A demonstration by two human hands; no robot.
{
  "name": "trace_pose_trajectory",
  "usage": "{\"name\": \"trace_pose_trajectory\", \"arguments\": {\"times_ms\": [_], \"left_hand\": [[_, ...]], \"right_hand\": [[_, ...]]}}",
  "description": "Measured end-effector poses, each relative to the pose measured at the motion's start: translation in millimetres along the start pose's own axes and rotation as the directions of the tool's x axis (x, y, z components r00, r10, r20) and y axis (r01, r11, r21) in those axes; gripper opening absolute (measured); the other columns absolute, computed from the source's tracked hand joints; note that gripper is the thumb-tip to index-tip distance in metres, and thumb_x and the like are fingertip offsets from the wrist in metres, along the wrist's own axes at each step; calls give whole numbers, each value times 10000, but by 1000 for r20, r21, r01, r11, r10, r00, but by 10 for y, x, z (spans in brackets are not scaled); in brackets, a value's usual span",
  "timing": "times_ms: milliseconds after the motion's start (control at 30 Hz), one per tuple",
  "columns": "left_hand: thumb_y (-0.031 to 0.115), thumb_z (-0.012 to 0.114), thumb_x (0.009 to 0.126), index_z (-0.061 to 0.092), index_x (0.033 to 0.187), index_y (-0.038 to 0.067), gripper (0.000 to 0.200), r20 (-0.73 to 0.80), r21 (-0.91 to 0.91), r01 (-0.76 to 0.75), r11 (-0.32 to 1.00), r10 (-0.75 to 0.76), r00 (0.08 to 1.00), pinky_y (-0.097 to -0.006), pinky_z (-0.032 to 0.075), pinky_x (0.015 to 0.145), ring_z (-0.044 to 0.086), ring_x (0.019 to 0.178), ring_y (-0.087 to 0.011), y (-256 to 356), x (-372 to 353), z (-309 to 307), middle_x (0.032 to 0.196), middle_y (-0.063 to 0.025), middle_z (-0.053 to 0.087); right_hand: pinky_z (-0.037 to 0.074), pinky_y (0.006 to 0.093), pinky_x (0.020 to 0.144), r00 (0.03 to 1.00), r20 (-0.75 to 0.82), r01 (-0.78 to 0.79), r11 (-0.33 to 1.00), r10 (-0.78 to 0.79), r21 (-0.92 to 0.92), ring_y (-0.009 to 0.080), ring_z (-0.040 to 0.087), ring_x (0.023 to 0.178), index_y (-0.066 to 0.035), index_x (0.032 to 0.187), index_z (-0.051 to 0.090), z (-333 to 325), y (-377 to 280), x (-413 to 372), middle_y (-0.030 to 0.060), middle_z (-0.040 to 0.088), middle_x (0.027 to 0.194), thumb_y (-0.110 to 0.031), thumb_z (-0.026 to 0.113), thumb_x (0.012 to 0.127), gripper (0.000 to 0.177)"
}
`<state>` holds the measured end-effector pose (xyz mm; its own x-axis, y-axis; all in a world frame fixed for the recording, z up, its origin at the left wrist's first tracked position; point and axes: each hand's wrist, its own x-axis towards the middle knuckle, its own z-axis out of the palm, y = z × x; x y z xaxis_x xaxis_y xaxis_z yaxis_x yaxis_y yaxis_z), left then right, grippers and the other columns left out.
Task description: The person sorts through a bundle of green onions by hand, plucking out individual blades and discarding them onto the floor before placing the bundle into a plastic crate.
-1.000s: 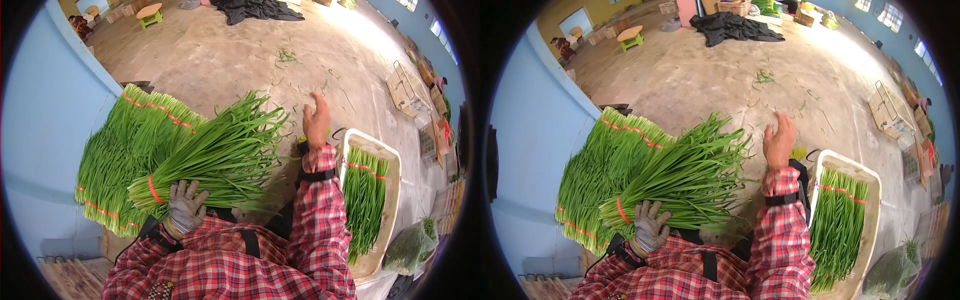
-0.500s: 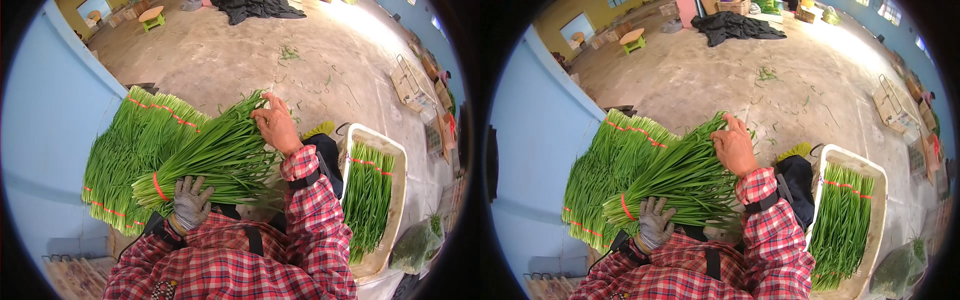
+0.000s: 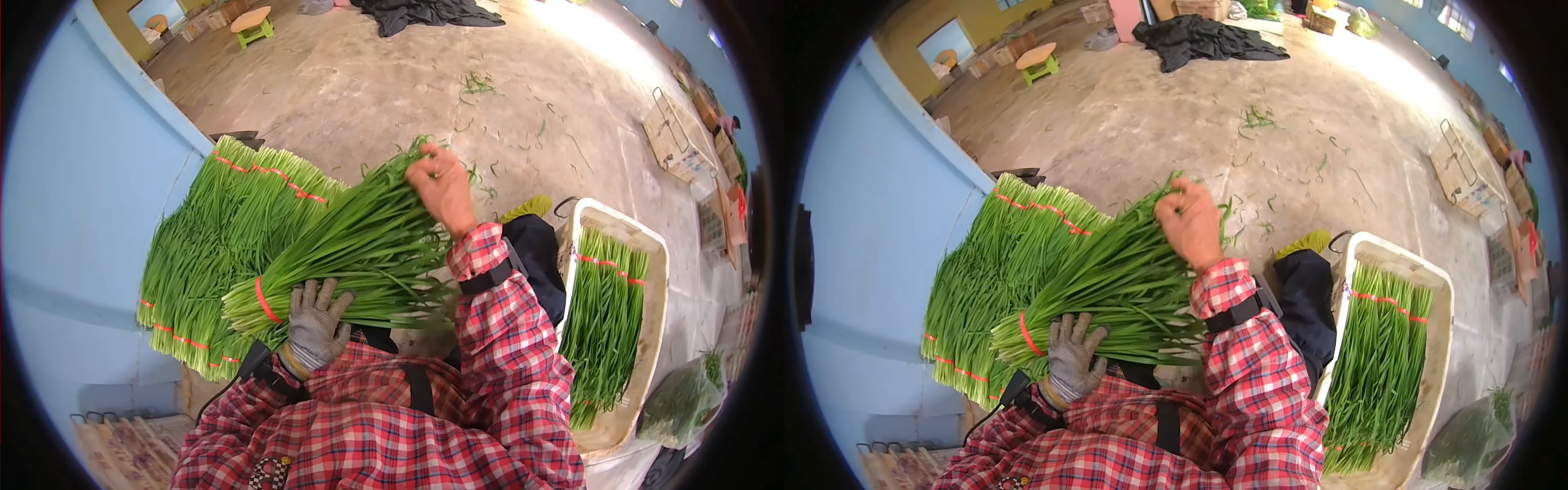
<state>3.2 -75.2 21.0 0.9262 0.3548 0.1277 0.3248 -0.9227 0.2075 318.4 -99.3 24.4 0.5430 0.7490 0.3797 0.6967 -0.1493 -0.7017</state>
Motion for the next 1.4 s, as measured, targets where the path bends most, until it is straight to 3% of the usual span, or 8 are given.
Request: {"name": "trace_pose_trajectory", "arguments": {"times_ms": [67,200,333,433,533,733,1000,1400], "left_hand": [[307,671,690,580,1223,132,569,15,85,70,994,-72,997,-541,292,1000,387,1191,-410,17,-20,-9,1332,-205,442],[337,680,703,562,1263,129,609,-5,114,139,984,-139,990,-584,214,1065,299,1278,-486,-30,-71,84,1401,-263,359],[249,716,664,609,1212,131,571,7,-7,132,991,-132,991,-596,131,1121,217,1335,-548,-83,-102,32,1461,-315,266],[214,716,655,627,1188,140,545,7,-41,130,991,-130,991,-587,115,1130,209,1344,-547,-82,-118,29,1468,-325,255],[189,710,662,628,1188,139,534,11,-67,119,991,-118,993,-578,110,1134,198,1359,-535,-76,-134,15,1473,-327,250],[244,713,653,642,1168,181,523,-28,-32,30,999,-31,999,-613,138,1102,218,1335,-544,-99,-124,35,1458,-323,267],[209,727,648,653,1129,161,489,-42,-87,13,996,-17,999,-579,115,1130,203,1359,-528,-20,-84,63,1484,-318,242],[125,713,651,659,1109,142,461,-271,-151,-59,987,16,962,-604,102,1122,229,1353,-516,-195,-253,235,1476,-314,271]], "right_hand": [[449,333,917,949,-268,-25,889,165,458,247,605,1066,-72,814,740,-38,123,100,120,682,1073,-207,663,808,155],[431,310,912,857,-336,-168,829,390,533,167,594,1073,-19,797,722,-752,296,50,110,694,1027,-207,644,867,215],[414,344,967,898,-362,-98,914,252,393,208,563,1146,-18,992,703,-1096,805,-434,129,652,1164,-180,638,856,221],[384,360,1034,919,-260,-277,954,298,113,242,518,1216,-31,1336,500,-1195,825,-935,107,563,1323,-114,606,846,508],[390,344,1027,884,-263,-296,898,387,326,245,529,1201,-1,1277,546,-1173,972,-1408,104,590,1284,-113,593,871,424],[323,206,548,841,-100,-375,706,531,601,32,412,596,-22,814,658,-1025,544,-1791,-47,506,634,-193,549,961,250],[406,218,583,909,-24,-302,699,416,648,51,485,616,-4,949,677,-926,41,-1668,-28,558,674,-121,563,929,165],[399,192,573,721,-160,-329,537,674,777,59,505,634,-36,964,667,-1497,505,-2555,-11,587,752,-136,540,953,162]]}}
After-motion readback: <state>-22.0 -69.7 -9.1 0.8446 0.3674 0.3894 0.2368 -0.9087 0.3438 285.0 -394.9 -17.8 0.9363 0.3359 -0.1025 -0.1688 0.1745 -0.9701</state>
